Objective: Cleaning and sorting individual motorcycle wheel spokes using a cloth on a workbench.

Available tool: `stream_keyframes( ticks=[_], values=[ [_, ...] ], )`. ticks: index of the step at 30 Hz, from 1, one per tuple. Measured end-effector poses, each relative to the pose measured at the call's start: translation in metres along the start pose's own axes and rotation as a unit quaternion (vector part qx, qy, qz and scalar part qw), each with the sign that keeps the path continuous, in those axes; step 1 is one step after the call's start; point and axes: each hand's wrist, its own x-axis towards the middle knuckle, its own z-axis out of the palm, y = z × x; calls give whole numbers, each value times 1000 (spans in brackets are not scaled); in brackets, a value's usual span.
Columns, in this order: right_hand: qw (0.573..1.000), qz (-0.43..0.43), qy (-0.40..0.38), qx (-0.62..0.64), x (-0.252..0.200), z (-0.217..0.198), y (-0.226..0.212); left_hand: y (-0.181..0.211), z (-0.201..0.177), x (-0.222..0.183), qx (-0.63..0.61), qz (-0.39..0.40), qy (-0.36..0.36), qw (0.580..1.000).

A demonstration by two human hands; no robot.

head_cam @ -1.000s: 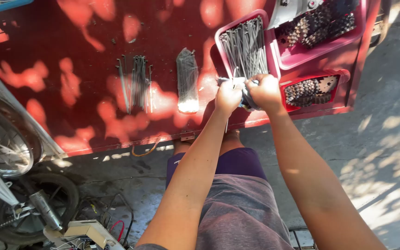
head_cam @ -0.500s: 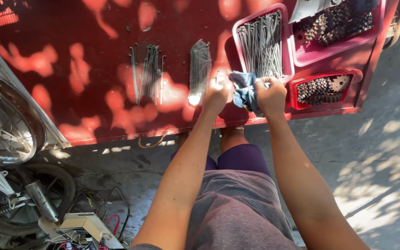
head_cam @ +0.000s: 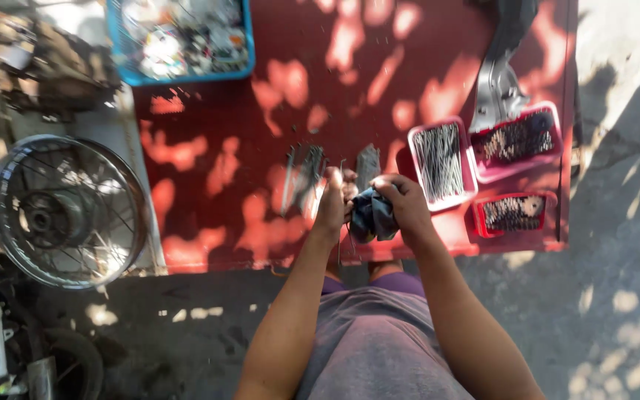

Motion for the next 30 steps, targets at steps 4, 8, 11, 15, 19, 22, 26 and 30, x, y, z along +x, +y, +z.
stream_keyframes(
  ticks=[4, 8, 11, 15, 19, 22, 26, 30],
  values=[
    [972, -84, 28, 217, -20, 49, -19, 73, 11, -43, -26, 60, -27, 997],
    [937, -128, -83, 315, -48, 96, -90, 113, 13, -59, 1, 182, -20, 983],
    [966, -218, -105, 95, -66, 109, -104, 120, 14, -77, 81, 280, -31, 956],
    [937, -298, -81, -161, -75, 131, -120, 117, 0, -73, 259, 365, 13, 894],
    [965, -196, -173, -36, -73, 130, -123, 152, 11, -104, 218, 190, -9, 957],
    [943, -280, -151, -101, -58, 114, -126, 165, 19, -111, 262, 315, -105, 906],
    [963, -268, 3, -43, -61, 93, -151, 177, 21, -135, 272, 250, -146, 918],
    [911, -395, 117, 1, -34, 72, -145, 197, 31, -162, 345, 361, -130, 857]
  ],
)
